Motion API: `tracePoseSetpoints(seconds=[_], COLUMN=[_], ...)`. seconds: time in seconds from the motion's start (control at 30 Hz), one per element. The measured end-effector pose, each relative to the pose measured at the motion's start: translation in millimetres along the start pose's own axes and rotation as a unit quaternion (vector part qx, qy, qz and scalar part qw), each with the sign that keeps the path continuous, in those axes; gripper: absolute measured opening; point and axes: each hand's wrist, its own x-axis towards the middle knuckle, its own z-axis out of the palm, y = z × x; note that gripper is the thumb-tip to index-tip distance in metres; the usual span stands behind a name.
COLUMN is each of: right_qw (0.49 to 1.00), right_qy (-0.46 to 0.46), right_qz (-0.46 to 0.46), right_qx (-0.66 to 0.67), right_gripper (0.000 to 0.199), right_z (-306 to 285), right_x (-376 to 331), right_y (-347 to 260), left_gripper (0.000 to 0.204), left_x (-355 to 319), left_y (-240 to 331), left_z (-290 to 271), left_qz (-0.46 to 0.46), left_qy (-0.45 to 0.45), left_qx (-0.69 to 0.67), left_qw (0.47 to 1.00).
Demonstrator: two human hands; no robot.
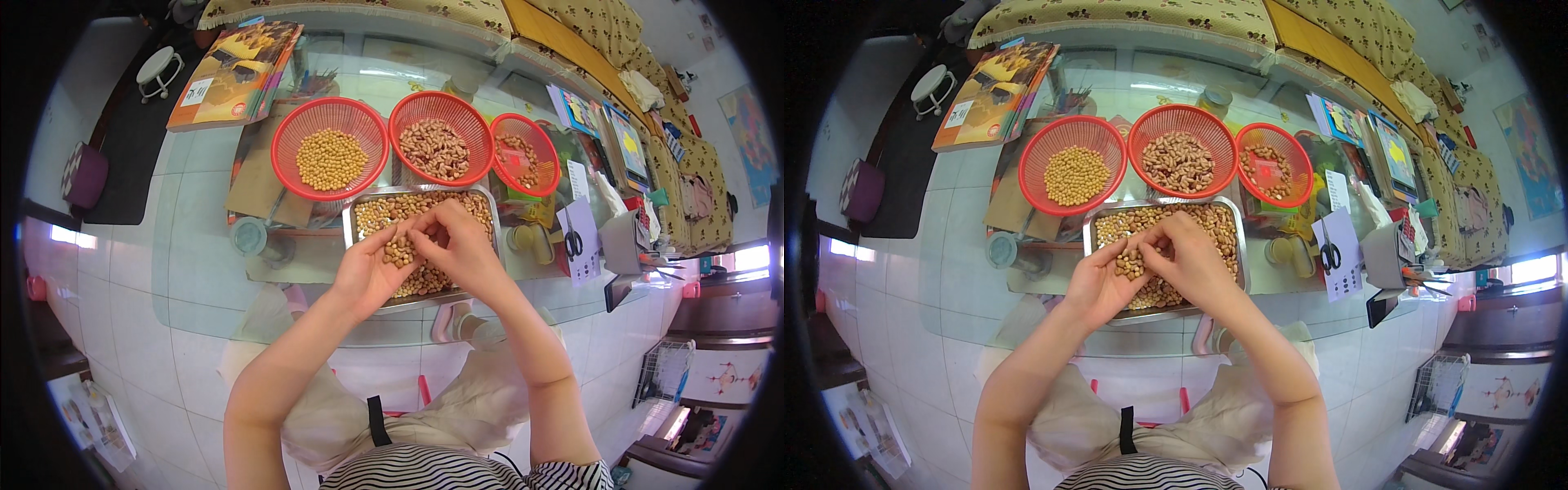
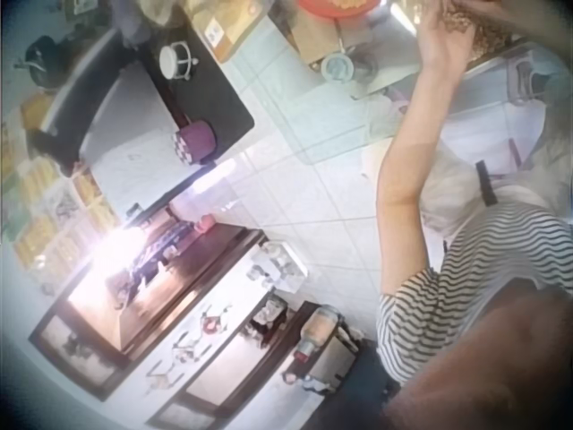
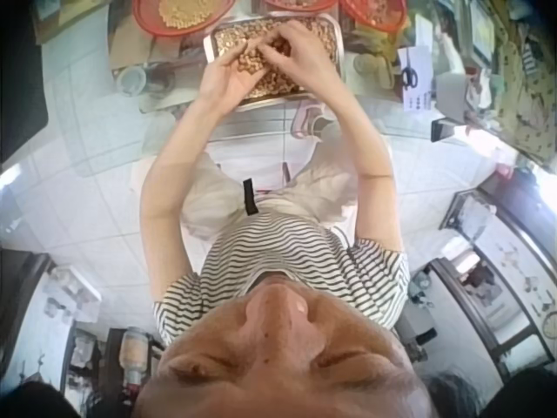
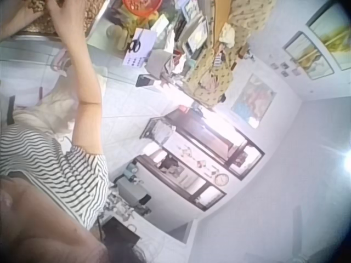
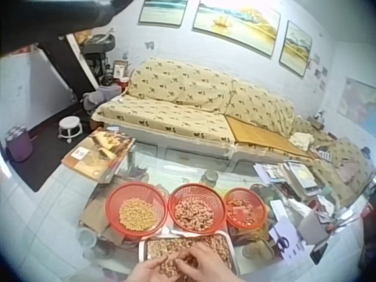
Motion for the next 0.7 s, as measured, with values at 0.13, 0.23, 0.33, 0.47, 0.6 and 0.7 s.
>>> tracePoseSetpoints(seconds=[0.13, 0.23, 0.33, 0.47, 0.6, 0.7], right_qw=[0.995, 0.935, 0.898, 0.958, 0.997, 0.997], right_qy=[0.077, 0.142, 0.236, 0.080, -0.009, -0.026], right_qz=[0.000, 0.155, 0.125, 0.115, -0.026, -0.071], right_qx=[0.065, 0.286, 0.350, 0.249, 0.076, -0.001], right_gripper=[0.011, 0.016, 0.020, 0.021, 0.026, 0.027], right_z=[-6.6, -23.5, -26.9, -32.6, -14.4, -1.7], right_x=[10.9, 20.8, 26.4, 12.7, 0.9, -4.6], right_y=[19.5, 21.9, 13.1, 11.7, -2.7, -14.8], left_gripper=[0.046, 0.046, 0.047, 0.045, 0.041, 0.038], left_x=[-5.3, -4.7, -5.4, -3.5, -2.9, -0.6], left_y=[2.5, 5.0, 5.3, 5.0, 2.6, 2.5], left_z=[16.9, 12.2, 14.8, 12.7, 11.7, -4.5], left_qz=[0.012, 0.001, 0.006, 0.012, 0.034, 0.006], left_qy=[-0.004, -0.044, -0.038, -0.035, 0.017, -0.064], left_qx=[-0.003, -0.029, -0.028, -0.021, 0.008, -0.038], left_qw=[1.000, 0.999, 0.999, 0.999, 0.999, 0.997])
